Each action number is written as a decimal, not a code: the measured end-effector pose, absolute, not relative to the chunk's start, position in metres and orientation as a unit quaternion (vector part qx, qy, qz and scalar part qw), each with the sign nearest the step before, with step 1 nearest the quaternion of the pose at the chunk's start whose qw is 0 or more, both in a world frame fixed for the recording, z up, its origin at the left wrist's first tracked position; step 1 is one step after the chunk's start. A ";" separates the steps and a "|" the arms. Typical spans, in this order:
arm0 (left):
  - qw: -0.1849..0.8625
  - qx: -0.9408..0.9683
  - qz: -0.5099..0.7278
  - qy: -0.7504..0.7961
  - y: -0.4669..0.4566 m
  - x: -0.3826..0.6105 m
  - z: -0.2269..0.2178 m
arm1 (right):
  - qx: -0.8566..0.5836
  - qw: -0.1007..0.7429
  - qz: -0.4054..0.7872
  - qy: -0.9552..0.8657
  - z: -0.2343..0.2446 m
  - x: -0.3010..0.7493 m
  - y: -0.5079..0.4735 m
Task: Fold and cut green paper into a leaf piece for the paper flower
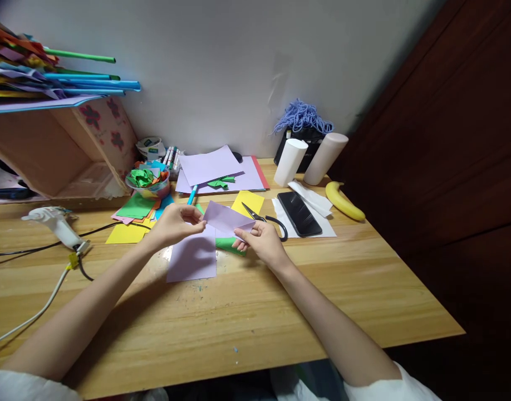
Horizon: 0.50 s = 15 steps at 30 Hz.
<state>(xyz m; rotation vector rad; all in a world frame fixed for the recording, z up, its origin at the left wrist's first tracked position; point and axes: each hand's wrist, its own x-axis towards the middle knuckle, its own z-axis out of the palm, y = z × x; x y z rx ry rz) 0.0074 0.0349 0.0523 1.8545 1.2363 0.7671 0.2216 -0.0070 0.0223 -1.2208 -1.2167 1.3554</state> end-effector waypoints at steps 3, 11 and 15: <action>0.343 0.715 0.342 0.504 0.039 0.001 0.058 | -0.497 0.464 0.544 -0.491 0.020 0.224 -0.006; 0.516 0.716 0.223 0.413 0.022 0.023 0.051 | -0.466 0.424 0.585 -0.511 0.019 0.224 -0.006; 0.574 0.672 0.242 0.400 0.013 0.033 0.045 | -0.463 0.492 0.566 -0.472 0.017 0.223 -0.006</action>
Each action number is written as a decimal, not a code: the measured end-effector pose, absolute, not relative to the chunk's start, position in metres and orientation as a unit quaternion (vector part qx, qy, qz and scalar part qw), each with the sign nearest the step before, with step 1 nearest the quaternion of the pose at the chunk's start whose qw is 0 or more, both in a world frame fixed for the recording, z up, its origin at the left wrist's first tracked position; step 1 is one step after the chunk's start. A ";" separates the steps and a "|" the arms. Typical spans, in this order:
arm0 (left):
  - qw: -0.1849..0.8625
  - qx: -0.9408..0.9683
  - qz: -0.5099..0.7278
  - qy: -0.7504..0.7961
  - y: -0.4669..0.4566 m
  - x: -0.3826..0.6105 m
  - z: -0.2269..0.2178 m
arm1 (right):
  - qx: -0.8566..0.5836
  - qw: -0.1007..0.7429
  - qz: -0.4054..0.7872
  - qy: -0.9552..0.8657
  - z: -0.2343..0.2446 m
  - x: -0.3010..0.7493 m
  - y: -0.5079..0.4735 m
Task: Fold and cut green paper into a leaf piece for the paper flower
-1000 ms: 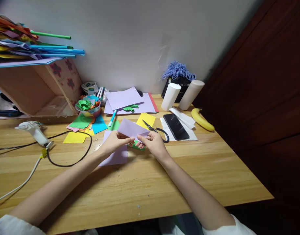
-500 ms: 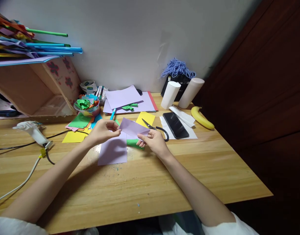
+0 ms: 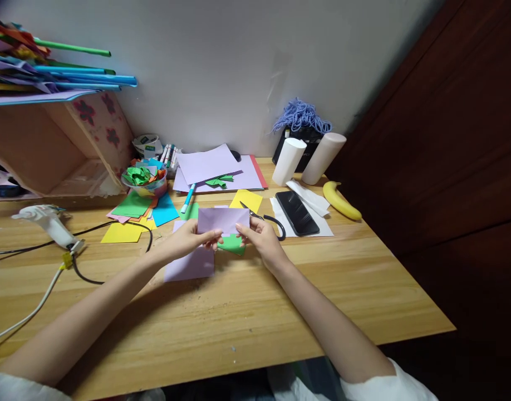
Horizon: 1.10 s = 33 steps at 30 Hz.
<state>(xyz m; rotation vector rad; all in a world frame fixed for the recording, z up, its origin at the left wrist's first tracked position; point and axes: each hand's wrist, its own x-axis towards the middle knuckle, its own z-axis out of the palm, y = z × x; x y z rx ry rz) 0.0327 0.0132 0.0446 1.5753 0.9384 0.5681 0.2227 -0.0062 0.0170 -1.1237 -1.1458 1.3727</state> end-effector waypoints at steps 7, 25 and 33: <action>0.567 0.669 0.288 0.385 0.003 0.044 0.040 | -0.449 0.460 0.559 -0.524 0.017 0.212 -0.015; 0.541 0.677 0.302 0.398 0.004 0.039 0.048 | -0.480 0.520 0.462 -0.534 0.019 0.227 -0.004; 0.513 0.681 0.304 0.425 0.007 0.035 0.057 | -0.521 0.576 0.431 -0.460 0.023 0.248 0.007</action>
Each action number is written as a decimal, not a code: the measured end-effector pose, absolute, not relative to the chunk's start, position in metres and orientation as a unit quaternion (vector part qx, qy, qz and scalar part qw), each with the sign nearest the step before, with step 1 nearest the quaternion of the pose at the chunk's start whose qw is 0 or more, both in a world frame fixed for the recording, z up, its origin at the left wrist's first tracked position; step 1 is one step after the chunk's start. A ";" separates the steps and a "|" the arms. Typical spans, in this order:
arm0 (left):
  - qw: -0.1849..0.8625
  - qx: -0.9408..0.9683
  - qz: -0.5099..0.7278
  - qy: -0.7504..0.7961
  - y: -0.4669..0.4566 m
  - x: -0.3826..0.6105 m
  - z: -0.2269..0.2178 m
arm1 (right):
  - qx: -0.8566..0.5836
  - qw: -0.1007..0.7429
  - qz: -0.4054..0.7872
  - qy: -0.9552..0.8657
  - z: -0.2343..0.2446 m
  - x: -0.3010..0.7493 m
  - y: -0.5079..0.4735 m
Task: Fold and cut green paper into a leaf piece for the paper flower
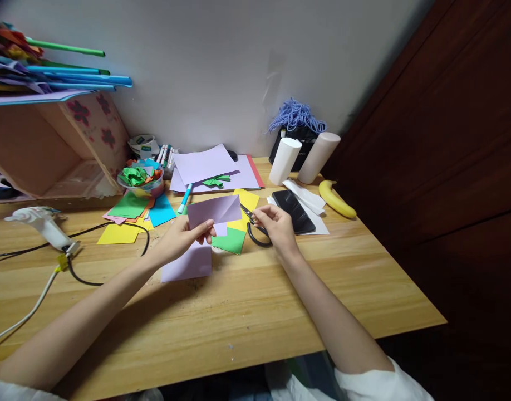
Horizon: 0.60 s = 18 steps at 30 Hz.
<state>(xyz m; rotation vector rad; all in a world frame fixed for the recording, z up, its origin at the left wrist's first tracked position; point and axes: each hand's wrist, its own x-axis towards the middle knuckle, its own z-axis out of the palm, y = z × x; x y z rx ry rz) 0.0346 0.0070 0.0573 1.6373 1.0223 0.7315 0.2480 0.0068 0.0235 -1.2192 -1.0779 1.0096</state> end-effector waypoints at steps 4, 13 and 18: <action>0.528 0.710 0.246 0.397 0.007 0.034 0.054 | -0.495 0.515 0.479 -0.511 0.026 0.243 0.004; 0.645 0.557 0.307 0.424 0.014 0.035 0.048 | -0.497 0.566 0.310 -0.580 0.023 0.229 -0.011; 0.733 0.488 0.324 0.345 0.006 0.039 0.053 | -0.487 0.595 0.231 -0.596 0.027 0.220 -0.022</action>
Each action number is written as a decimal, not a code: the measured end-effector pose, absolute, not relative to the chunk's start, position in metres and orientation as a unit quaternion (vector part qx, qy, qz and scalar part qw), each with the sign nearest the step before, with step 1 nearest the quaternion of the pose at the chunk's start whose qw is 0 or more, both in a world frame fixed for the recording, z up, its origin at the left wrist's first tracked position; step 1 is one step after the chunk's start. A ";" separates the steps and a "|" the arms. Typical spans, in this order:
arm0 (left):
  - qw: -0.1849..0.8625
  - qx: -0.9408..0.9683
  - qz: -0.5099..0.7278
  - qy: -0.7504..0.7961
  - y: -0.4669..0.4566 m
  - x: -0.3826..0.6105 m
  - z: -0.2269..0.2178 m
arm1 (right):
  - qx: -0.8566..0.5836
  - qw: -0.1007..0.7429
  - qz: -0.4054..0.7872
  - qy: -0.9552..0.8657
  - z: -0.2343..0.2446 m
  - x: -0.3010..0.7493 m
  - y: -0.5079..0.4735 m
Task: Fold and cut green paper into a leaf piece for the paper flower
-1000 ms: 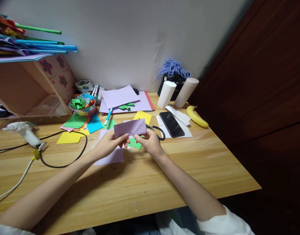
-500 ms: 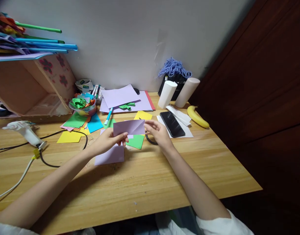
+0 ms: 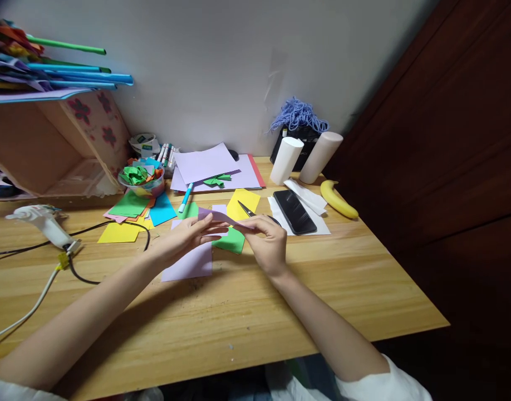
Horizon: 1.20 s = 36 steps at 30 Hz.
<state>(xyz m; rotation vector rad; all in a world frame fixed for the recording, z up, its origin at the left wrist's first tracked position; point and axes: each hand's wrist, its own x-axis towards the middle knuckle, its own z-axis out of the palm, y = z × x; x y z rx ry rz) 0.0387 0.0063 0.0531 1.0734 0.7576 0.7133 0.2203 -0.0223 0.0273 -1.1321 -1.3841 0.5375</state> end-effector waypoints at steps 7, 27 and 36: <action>0.754 0.437 0.388 0.300 -0.001 0.045 0.062 | -0.462 0.620 0.190 -0.605 0.025 0.216 -0.024; 0.701 0.467 0.370 0.392 -0.001 0.046 0.055 | -0.447 0.545 0.287 -0.649 0.013 0.211 -0.026; 0.583 0.485 0.407 0.509 0.015 0.027 0.053 | -0.443 0.528 0.461 -0.559 0.015 0.209 -0.020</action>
